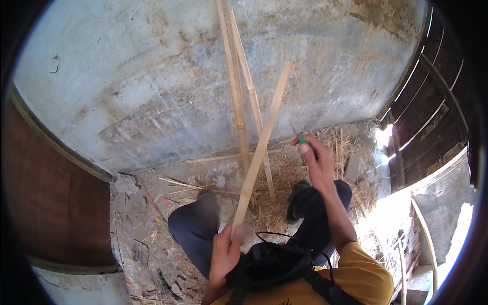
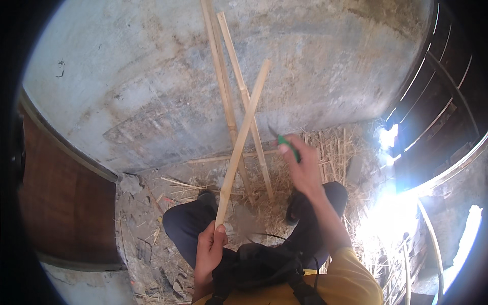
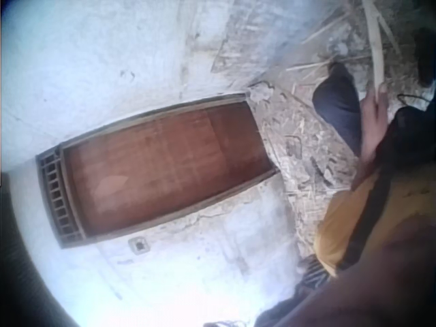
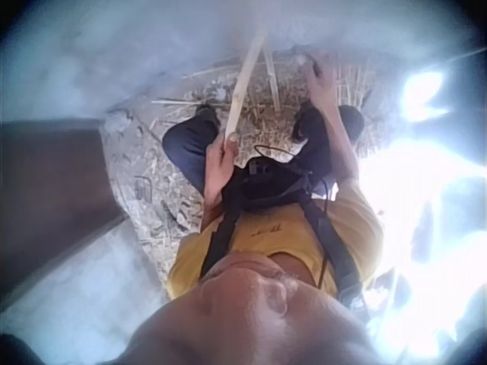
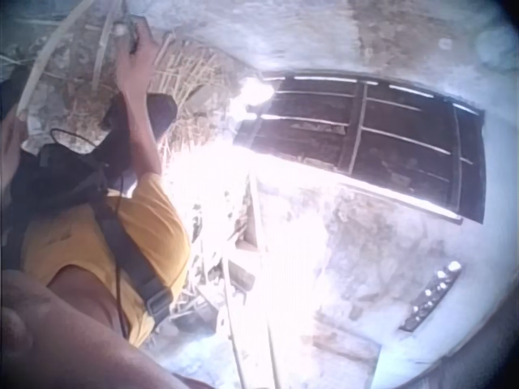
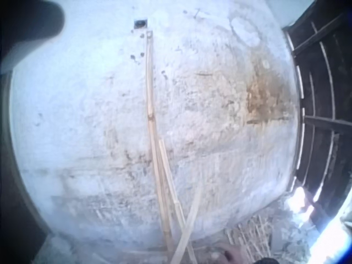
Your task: The person shaves thin bamboo slats using a small knife, holding the slats against a larger bamboo frame while sitting down.
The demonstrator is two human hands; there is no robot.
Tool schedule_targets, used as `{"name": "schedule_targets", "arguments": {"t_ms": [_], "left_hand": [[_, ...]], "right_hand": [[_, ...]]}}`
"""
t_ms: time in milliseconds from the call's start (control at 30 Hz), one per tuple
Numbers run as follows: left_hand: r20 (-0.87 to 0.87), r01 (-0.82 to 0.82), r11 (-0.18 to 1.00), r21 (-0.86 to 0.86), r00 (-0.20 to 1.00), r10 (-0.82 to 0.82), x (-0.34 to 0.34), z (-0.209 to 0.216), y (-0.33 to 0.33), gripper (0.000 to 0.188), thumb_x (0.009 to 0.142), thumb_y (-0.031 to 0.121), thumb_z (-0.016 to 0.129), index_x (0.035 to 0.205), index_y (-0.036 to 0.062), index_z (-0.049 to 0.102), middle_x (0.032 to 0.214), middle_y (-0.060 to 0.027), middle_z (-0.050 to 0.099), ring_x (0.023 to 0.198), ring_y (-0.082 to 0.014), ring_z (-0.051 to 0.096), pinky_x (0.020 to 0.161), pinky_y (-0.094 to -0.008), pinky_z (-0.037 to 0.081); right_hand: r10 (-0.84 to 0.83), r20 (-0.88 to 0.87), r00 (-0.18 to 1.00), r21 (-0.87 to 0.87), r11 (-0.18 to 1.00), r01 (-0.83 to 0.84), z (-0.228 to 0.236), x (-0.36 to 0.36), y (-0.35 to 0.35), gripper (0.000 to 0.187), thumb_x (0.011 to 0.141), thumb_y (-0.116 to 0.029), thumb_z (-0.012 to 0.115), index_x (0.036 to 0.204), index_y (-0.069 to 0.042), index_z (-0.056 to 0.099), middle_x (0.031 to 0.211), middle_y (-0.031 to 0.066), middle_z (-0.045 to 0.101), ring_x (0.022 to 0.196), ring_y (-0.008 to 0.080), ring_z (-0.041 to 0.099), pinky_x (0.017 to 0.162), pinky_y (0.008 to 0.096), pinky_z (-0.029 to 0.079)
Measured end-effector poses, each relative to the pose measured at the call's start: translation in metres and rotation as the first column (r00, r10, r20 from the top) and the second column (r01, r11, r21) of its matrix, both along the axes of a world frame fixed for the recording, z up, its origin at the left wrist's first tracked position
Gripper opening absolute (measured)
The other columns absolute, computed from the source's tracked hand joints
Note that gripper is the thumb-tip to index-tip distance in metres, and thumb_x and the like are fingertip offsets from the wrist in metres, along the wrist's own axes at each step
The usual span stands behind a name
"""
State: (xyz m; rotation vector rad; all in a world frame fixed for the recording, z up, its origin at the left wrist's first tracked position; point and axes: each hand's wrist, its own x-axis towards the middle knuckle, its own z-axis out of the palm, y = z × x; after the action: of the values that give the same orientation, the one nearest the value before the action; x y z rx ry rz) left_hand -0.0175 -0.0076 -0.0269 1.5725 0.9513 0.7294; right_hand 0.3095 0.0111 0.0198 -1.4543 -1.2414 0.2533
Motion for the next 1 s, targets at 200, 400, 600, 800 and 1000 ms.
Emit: {"name": "schedule_targets", "arguments": {"t_ms": [200, 400, 600, 800, 1000], "left_hand": [[-0.045, -0.011, 0.999, 0.049, 0.999, 0.013, 0.008, 0.011, 0.003, 0.029, 0.112, 0.015, 0.063, 0.136, -0.0003, 0.068, 0.063, -0.0056, 0.054, 0.056, -0.0071, 0.047, 0.051, -0.0318, 0.039], [-0.077, 0.033, 0.995, 0.090, 0.997, -0.027, 0.015, 0.027, 0.006, 0.021, 0.113, 0.018, 0.063, 0.120, -0.0015, 0.068, 0.065, -0.0064, 0.059, 0.054, -0.0116, 0.053, 0.052, -0.0319, 0.042], [0.097, 0.002, 0.999, -0.042, 0.995, 0.002, 0.034, 0.049, 0.017, 0.024, 0.116, 0.022, 0.059, 0.111, -0.0006, 0.067, 0.071, -0.0033, 0.063, 0.060, -0.0088, 0.059, 0.056, -0.0293, 0.047], [0.173, -0.037, 0.979, -0.200, 0.982, 0.073, 0.039, 0.042, 0.024, 0.034, 0.119, 0.030, 0.052, 0.103, 0.0018, 0.064, 0.071, 0.0049, 0.051, 0.061, -0.0021, 0.046, 0.052, -0.0246, 0.038], [0.303, 0.068, 0.942, -0.329, 0.952, 0.037, 0.039, 0.052, 0.025, 0.043, 0.120, 0.041, 0.047, 0.097, 0.0067, 0.059, 0.068, 0.0064, 0.039, 0.057, -0.0028, 0.034, 0.049, -0.0227, 0.032]], "right_hand": [[0.309, -0.443, 0.841, -0.022, 0.934, -0.356, -0.009, -0.055, -0.005, 0.024, 0.106, -0.014, 0.075, 0.127, -0.004, 0.075, 0.084, -0.0042, 0.067, 0.073, 0.0031, 0.053, 0.064, 0.0223, 0.041], [0.335, -0.543, 0.770, 0.022, 0.922, -0.386, -0.006, -0.069, 0.001, 0.018, 0.105, -0.005, 0.073, 0.122, 0.002, 0.075, 0.103, 0.0051, 0.081, 0.083, 0.0046, 0.067, 0.067, 0.0242, 0.051], [0.392, -0.488, 0.780, 0.077, 0.909, -0.409, -0.013, -0.080, 0.001, 0.017, 0.105, -0.008, 0.075, 0.119, 0.002, 0.075, 0.098, 0.0026, 0.080, 0.081, 0.0042, 0.067, 0.067, 0.0262, 0.052], [0.305, -0.064, 0.950, 0.002, 0.952, -0.305, 0.002, -0.067, -0.018, 0.023, 0.100, -0.019, 0.080, 0.116, -0.003, 0.073, 0.087, 0.0106, 0.075, 0.073, 0.0207, 0.074, 0.066, 0.0335, 0.055], [0.292, 0.450, 0.844, 0.064, 0.932, -0.356, -0.024, -0.053, -0.022, 0.032, 0.095, -0.035, 0.083, 0.115, -0.012, 0.075, 0.089, 0.0054, 0.074, 0.066, 0.0274, 0.071, 0.058, 0.0382, 0.055]]}}
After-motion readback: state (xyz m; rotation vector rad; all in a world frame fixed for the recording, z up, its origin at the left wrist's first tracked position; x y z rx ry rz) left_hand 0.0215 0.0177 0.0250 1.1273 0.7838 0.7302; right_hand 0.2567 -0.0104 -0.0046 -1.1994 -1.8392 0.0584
